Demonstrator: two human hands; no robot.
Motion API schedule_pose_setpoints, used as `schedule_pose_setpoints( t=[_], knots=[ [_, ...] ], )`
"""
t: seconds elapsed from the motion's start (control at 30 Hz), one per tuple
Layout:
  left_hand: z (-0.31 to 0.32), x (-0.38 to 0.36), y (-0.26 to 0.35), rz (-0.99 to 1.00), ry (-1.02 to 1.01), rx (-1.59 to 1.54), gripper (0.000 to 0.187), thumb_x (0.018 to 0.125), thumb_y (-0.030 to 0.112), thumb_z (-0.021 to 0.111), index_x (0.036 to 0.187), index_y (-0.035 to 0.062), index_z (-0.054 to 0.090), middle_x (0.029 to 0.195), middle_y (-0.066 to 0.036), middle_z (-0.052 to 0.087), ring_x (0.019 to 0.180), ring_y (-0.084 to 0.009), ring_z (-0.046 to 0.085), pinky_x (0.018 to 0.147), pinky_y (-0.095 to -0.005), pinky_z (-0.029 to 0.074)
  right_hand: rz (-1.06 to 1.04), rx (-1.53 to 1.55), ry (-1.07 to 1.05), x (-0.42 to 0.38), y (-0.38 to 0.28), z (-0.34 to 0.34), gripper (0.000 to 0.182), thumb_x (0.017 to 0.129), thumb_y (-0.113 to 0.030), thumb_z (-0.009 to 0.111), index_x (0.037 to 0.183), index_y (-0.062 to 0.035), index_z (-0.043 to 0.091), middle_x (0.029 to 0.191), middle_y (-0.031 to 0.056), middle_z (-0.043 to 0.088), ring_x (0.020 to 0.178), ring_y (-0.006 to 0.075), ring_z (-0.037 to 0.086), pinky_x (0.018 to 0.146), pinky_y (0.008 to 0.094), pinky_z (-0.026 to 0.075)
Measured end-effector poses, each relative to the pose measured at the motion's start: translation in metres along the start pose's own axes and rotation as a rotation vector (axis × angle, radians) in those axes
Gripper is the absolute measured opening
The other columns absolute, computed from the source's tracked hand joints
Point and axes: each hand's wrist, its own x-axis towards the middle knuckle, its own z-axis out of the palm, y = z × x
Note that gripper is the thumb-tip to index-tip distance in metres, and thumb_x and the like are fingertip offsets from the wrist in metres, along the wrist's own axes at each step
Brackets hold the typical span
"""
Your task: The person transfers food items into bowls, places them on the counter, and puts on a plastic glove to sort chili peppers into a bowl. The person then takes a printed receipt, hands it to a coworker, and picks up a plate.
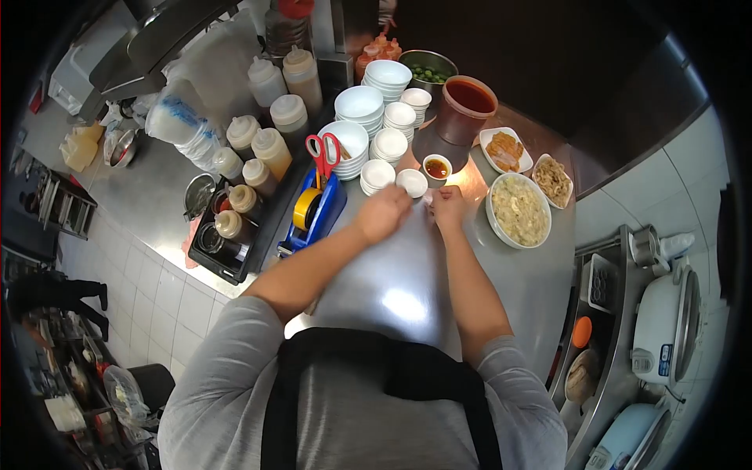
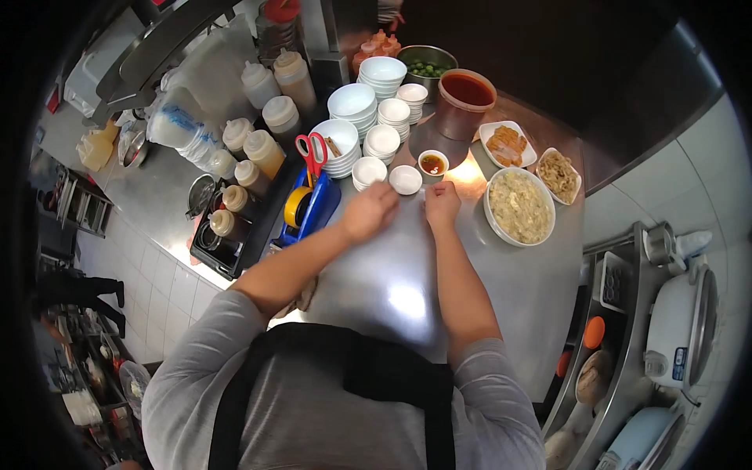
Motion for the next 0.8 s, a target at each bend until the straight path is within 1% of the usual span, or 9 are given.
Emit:
schedule_pose_setpoints(
  t=[0.3, 0.37, 0.5, 0.57, 0.63, 0.67, 0.7, 0.73, 0.8],
  knots=[
    [-0.053, -0.148, 0.046, 0.045, -0.198, -0.339, 0.015, 0.077, 0.015, 0.067, 0.082, 0.0058, 0.056, 0.084, -0.010, 0.057, 0.080, -0.0303, 0.056, 0.070, -0.0388, 0.047, -0.136, -0.264, -0.003, 0.022, 0.011, 0.007, 0.029, 0.063, -0.014, 0.075, 0.083, -0.0033, 0.056, 0.072, 0.0095, 0.062, 0.068, 0.0235, 0.063, 0.066, 0.0344, 0.050],
    [-0.080, -0.196, 0.048, -0.130, -0.362, -0.370, 0.014, 0.078, 0.015, 0.063, 0.087, 0.0070, 0.056, 0.083, -0.011, 0.057, 0.077, -0.0307, 0.058, 0.068, -0.0398, 0.048, -0.226, -0.318, 0.010, 0.016, 0.002, -0.011, 0.027, 0.066, -0.016, 0.076, 0.080, -0.0033, 0.057, 0.071, 0.0099, 0.062, 0.067, 0.0223, 0.062, 0.064, 0.0339, 0.049],
    [-0.129, -0.301, 0.048, -0.362, -0.312, -0.430, 0.014, 0.080, 0.018, 0.061, 0.088, 0.0081, 0.057, 0.079, -0.012, 0.060, 0.076, -0.0309, 0.062, 0.066, -0.0390, 0.050, -0.484, -0.393, 0.117, -0.022, -0.120, -0.010, 0.024, 0.075, -0.021, 0.073, 0.076, -0.0014, 0.060, 0.067, 0.0090, 0.060, 0.061, 0.0200, 0.058, 0.061, 0.0333, 0.048],
    [-0.176, -0.327, 0.058, -0.628, -0.341, -0.322, 0.011, 0.079, 0.014, 0.062, 0.088, 0.0085, 0.059, 0.077, -0.010, 0.062, 0.075, -0.0297, 0.063, 0.065, -0.0389, 0.050, -0.562, -0.193, -0.055, -0.012, -0.156, 0.011, 0.022, 0.083, -0.021, 0.067, 0.080, 0.0004, 0.062, 0.069, 0.0085, 0.059, 0.059, 0.0167, 0.057, 0.059, 0.0305, 0.047],
    [-0.191, -0.387, 0.043, -0.717, -0.125, -0.080, 0.013, 0.075, 0.006, 0.063, 0.088, 0.0089, 0.061, 0.075, -0.009, 0.064, 0.071, -0.0278, 0.064, 0.062, -0.0382, 0.050, -0.449, -0.048, -0.234, -0.024, -0.218, 0.043, 0.018, 0.087, -0.018, 0.063, 0.089, 0.0002, 0.065, 0.075, 0.0070, 0.061, 0.063, 0.0129, 0.059, 0.058, 0.0264, 0.047],
    [-0.206, -0.409, 0.037, -0.999, -0.199, 0.005, 0.026, 0.071, 0.003, 0.066, 0.096, 0.0105, 0.063, 0.081, -0.009, 0.064, 0.085, -0.0291, 0.062, 0.073, -0.0386, 0.050, -0.470, 0.099, -0.308, -0.037, -0.249, 0.062, 0.017, 0.088, -0.014, 0.060, 0.098, -0.0018, 0.066, 0.079, 0.0054, 0.063, 0.066, 0.0105, 0.060, 0.058, 0.0238, 0.049],
    [-0.227, -0.416, 0.032, -0.923, -0.235, 0.219, 0.043, 0.071, 0.003, 0.066, 0.112, 0.0149, 0.059, 0.111, -0.013, 0.061, 0.109, -0.0327, 0.054, 0.090, -0.0440, 0.043, -0.509, 0.182, -0.419, -0.029, -0.261, 0.087, 0.022, 0.088, -0.010, 0.059, 0.109, -0.0040, 0.064, 0.084, 0.0054, 0.064, 0.069, 0.0107, 0.061, 0.061, 0.0233, 0.051],
    [-0.236, -0.428, 0.032, -1.069, -0.382, 0.399, 0.058, 0.071, 0.004, 0.068, 0.125, 0.0178, 0.051, 0.139, -0.013, 0.042, 0.129, -0.0362, 0.036, 0.103, -0.0491, 0.031, -0.535, 0.209, -0.473, -0.024, -0.274, 0.112, 0.034, 0.085, -0.007, 0.062, 0.118, -0.0024, 0.057, 0.093, 0.0089, 0.064, 0.077, 0.0129, 0.062, 0.068, 0.0246, 0.051],
    [-0.258, -0.431, 0.026, -1.277, -0.313, 0.311, 0.064, 0.072, 0.004, 0.068, 0.130, 0.0174, 0.047, 0.148, -0.011, 0.031, 0.137, -0.0358, 0.023, 0.106, -0.0554, 0.025, -0.517, 0.160, -0.468, -0.003, -0.289, 0.165, 0.073, 0.068, -0.013, 0.078, 0.129, 0.0044, 0.042, 0.113, 0.0161, 0.058, 0.101, 0.0203, 0.058, 0.086, 0.0321, 0.048]
  ],
)
